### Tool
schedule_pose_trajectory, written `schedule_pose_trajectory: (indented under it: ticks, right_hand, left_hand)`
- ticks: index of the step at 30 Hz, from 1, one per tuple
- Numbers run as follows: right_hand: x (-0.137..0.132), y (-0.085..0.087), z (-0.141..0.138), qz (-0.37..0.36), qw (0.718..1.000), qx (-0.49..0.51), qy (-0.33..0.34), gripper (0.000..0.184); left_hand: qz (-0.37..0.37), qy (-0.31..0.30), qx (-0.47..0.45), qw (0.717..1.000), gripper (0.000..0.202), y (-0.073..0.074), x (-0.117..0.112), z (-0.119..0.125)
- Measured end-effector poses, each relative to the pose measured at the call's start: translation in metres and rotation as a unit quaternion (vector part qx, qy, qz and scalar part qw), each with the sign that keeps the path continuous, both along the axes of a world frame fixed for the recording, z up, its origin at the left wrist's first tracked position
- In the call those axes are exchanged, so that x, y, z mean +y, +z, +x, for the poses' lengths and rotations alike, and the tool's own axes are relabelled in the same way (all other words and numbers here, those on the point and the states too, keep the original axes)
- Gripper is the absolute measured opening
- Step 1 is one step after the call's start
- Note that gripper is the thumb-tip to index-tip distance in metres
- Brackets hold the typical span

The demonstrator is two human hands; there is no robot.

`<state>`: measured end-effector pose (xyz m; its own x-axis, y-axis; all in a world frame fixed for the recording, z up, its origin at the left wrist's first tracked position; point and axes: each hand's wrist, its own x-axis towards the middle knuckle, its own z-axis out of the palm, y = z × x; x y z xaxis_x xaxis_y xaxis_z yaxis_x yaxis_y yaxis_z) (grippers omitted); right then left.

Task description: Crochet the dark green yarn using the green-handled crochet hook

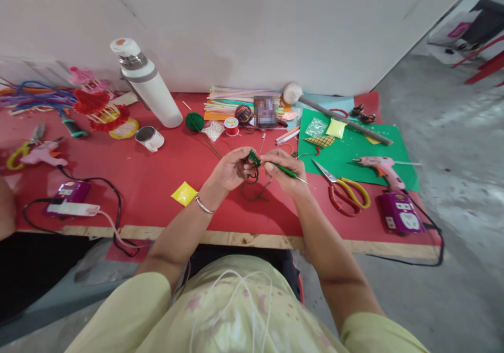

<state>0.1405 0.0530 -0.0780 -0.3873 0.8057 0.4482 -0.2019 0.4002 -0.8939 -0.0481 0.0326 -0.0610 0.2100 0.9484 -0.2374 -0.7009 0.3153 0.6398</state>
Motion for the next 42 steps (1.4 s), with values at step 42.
schedule_pose_trajectory:
  ticks: [42]
  right_hand:
    - [-0.0023,-0.0047,-0.0063,-0.061,0.997,0.046,0.000,0.018]
  left_hand:
    - [0.017,0.025,0.028,0.999,0.019,-0.0034,0.0001,0.0015]
